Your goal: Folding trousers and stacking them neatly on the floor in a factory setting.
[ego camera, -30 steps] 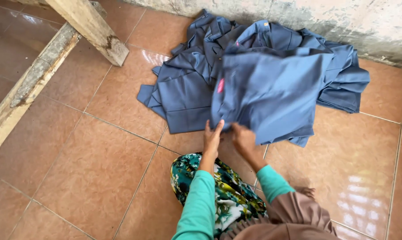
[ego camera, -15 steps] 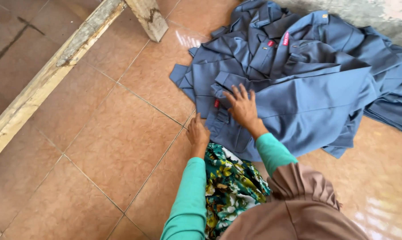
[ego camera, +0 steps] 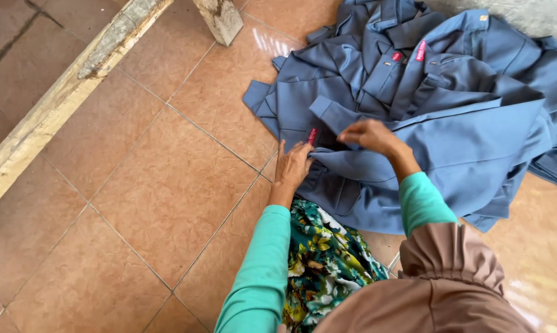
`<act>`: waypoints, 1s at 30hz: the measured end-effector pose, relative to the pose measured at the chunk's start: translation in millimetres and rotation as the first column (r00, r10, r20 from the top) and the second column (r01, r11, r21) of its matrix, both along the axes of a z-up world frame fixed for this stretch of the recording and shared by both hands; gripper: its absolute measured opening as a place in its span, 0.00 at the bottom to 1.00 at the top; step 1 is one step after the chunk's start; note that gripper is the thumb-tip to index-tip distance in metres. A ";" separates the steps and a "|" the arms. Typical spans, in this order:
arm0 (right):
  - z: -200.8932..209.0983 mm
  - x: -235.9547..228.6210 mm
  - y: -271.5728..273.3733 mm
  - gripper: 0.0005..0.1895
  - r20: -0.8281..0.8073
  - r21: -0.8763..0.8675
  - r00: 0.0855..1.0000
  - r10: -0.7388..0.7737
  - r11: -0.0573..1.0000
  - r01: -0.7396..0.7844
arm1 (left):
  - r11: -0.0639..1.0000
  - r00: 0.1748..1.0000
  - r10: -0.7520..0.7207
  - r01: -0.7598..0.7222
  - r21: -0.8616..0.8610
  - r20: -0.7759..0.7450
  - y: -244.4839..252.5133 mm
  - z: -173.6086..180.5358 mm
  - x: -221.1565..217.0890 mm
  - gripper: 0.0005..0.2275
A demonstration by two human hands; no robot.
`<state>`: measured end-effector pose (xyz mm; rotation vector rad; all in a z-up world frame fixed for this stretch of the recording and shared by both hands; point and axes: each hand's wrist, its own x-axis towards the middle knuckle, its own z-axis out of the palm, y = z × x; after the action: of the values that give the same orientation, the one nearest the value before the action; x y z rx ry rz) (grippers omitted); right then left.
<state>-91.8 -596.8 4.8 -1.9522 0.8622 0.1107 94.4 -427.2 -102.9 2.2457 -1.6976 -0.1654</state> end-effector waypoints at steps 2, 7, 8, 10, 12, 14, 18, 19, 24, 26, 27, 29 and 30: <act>-41.8 8.9 -30.8 0.17 -0.085 -0.456 0.996 -0.029 0.890 -0.013 | 0.998 0.999 -0.015 0.018 0.053 -0.052 5.5 -11.1 6.9 0.10; -130.3 38.2 -73.4 0.27 -0.294 -0.520 0.953 -0.075 0.849 -0.093 | 0.996 0.990 -0.090 0.091 0.007 -0.105 19.1 30.6 10.8 0.10; -150.7 38.6 -78.8 0.33 -0.394 -0.491 0.911 -0.117 0.865 -0.102 | 0.995 0.989 -0.104 0.103 -0.010 -0.107 23.2 43.8 8.9 0.10; -169.7 39.3 -88.5 0.31 -0.384 -0.508 0.914 -0.131 0.857 -0.091 | 0.996 0.990 -0.089 0.089 -0.004 -0.109 23.0 56.5 11.0 0.10; -144.0 38.0 -77.0 0.28 -0.376 -0.527 0.915 -0.150 0.846 -0.078 | 0.997 0.990 -0.080 0.080 -0.002 -0.113 17.2 62.1 12.0 0.10; -74.2 36.9 -42.7 0.25 -0.131 -0.351 0.991 -0.026 0.936 -0.021 | 0.995 0.995 -0.102 0.102 -0.001 -0.006 7.5 61.0 12.6 0.12; 10.4 26.3 -0.8 0.24 0.046 -0.200 0.985 0.168 0.967 -0.156 | 0.988 0.991 -0.135 0.134 0.075 0.012 0.2 120.2 8.3 0.11; 23.5 22.0 5.2 0.22 0.089 -0.123 0.978 0.187 0.977 -0.175 | 0.978 0.989 -0.146 0.149 0.147 -0.030 -2.9 118.8 14.4 0.10; 37.1 -1.2 -10.9 0.16 0.154 -0.119 0.965 0.211 0.974 -0.194 | 0.959 0.980 -0.125 0.160 0.235 -0.158 -0.7 110.4 42.1 0.09; 46.8 -12.9 -17.9 0.12 -0.053 -0.305 0.963 0.265 0.914 -0.268 | 0.963 0.985 -0.039 0.082 0.258 -0.171 8.9 118.4 52.8 0.09; 35.7 -24.4 -30.8 0.12 -0.054 -0.303 0.963 0.266 0.914 -0.269 | 0.963 0.984 -0.038 0.082 0.258 -0.172 13.2 118.5 60.5 0.09; 14.7 -44.5 -58.4 0.14 -0.217 -0.420 0.961 0.173 0.872 -0.252 | 0.954 0.990 -0.014 0.056 0.294 -0.142 21.7 119.9 77.8 0.09; 18.6 -51.5 -60.8 0.14 -0.216 -0.420 0.961 0.175 0.871 -0.253 | 0.954 0.990 -0.012 0.053 0.295 -0.141 23.8 116.4 82.9 0.09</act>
<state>-143.4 -657.6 23.3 -2.5009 0.8279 0.2329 177.3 -403.4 13.5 2.3500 -1.7325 -0.6083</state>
